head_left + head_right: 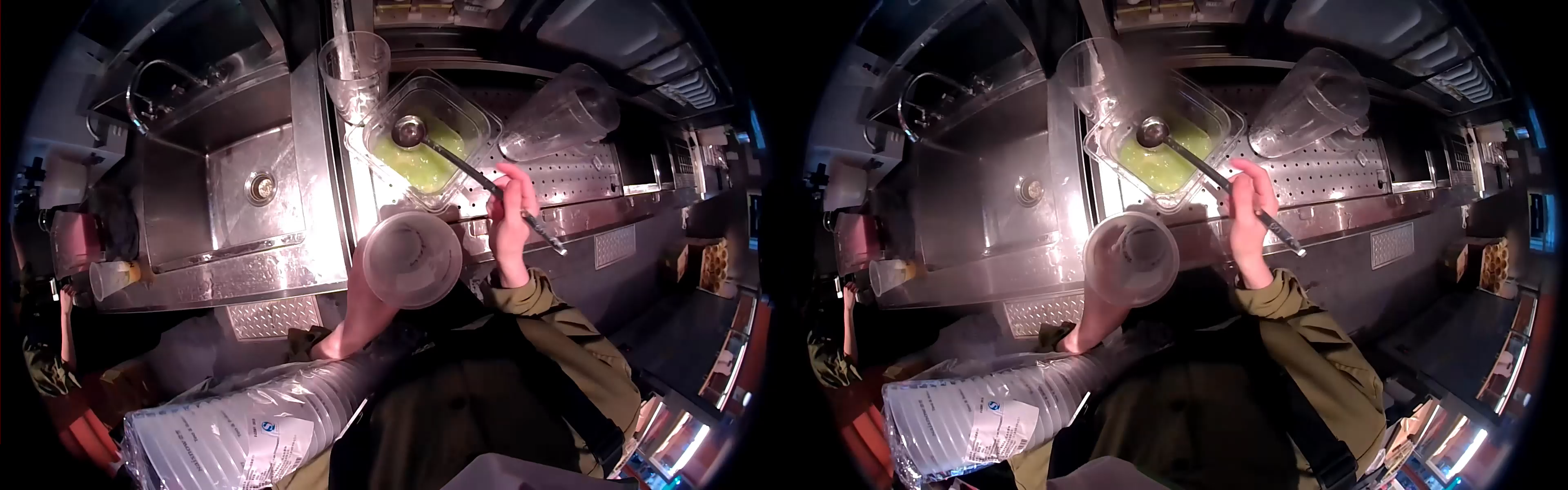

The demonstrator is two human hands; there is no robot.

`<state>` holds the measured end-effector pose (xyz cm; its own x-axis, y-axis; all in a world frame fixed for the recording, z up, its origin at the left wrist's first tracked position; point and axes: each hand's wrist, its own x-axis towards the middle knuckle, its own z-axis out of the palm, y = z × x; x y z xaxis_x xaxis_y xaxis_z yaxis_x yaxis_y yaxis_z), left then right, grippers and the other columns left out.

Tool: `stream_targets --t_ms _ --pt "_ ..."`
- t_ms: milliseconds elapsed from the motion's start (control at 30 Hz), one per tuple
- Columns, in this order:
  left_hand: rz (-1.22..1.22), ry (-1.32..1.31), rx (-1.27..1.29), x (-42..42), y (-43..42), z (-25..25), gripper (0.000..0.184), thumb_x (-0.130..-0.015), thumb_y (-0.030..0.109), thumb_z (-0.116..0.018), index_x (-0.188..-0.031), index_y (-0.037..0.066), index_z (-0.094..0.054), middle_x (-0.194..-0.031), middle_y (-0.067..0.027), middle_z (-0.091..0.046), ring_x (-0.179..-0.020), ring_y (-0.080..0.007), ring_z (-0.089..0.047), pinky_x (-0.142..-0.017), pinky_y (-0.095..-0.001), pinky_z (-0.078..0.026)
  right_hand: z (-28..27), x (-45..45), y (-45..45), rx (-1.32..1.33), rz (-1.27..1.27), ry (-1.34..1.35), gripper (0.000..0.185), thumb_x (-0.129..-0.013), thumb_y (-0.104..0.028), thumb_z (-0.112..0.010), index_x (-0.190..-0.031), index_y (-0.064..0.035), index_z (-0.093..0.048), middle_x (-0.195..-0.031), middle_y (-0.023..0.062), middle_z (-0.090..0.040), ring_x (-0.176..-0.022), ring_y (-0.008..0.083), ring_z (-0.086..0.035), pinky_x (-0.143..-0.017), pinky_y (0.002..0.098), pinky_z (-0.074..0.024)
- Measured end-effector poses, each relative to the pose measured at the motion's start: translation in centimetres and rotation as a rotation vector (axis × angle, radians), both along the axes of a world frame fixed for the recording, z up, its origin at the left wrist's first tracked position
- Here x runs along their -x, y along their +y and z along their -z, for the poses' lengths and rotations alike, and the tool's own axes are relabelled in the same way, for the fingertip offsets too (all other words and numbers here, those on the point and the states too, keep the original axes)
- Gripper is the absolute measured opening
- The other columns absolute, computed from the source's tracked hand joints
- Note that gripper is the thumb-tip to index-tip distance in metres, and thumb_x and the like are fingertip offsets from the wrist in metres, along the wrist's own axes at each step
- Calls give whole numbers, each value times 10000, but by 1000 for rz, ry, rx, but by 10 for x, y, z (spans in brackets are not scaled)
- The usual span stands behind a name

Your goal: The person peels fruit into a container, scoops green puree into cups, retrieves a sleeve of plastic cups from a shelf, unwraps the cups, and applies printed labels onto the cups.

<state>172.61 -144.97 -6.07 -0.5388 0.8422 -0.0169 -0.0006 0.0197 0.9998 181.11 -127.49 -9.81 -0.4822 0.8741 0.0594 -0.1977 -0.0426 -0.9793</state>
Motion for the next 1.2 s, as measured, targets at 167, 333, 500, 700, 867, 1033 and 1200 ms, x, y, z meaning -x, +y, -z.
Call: stream_targets --t_ms 167,333,500,700,867,1033,1200 --pt "-189 -295 -148 -15 3 20 890 -674 318 -706 -1306 14 -159 -1259 -145 -348 -1138 -222 -387 -988 -364 -266 -27 6 22 -49 -158 -171 167 -796 -32 -564 -959 2 -578 -650 -9 -556 -527 33 -485 -488 155 -377" --pt "-551 -75 -376 21 -1 15 640 -750 187 -579 -1268 -9 -257 -1257 -139 -364 -1162 -253 -352 -988 -380 -248 -17 12 27 -7 -261 -209 275 -768 -10 -596 -1028 0 -506 -760 3 -544 -672 43 -493 -598 162 -398" --pt "-588 -89 -97 36 -49 56 489 -773 152 -536 -1205 12 -355 -1143 -143 -461 -1039 -254 -447 -899 -364 -333 15 20 16 226 -192 -346 443 -714 -79 -673 -1010 -45 -344 -720 -24 -454 -577 42 -395 -494 186 -343" --pt "-306 -50 -545 61 -92 -44 520 -799 182 -536 -1248 73 -298 -1063 -159 -517 -944 -258 -515 -820 -370 -400 -22 -69 7 128 -639 -781 148 -782 -121 -602 -711 -5 -544 -582 -32 -488 -555 38 -430 -499 197 -361" --pt "641 116 -1068 44 -121 -128 550 -822 207 -536 -1283 124 -250 -995 -172 -564 -865 -262 -571 -755 -376 -455 -82 -51 -26 4 -1321 -464 209 -750 -151 -633 -908 -22 -586 -836 73 -591 -778 129 -553 -701 263 -437" --pt "239 250 -902 -91 -188 -151 437 -895 196 -361 -1306 189 -213 -877 -183 -601 -732 -290 -604 -652 -412 -493 -76 -20 -142 -593 -1981 255 1032 -579 -340 -754 -1340 -15 -137 -1303 177 -316 -1199 295 -314 -1005 375 -210" --pt "-1296 259 -487 -275 -232 -124 659 -767 117 -528 -1318 101 -168 -1080 -150 -473 -947 -240 -478 -806 -366 -409 -23 -106 -266 -2 -2682 186 902 -540 -275 -774 -1249 13 -296 -1170 131 -457 -1046 257 -460 -922 344 -338"
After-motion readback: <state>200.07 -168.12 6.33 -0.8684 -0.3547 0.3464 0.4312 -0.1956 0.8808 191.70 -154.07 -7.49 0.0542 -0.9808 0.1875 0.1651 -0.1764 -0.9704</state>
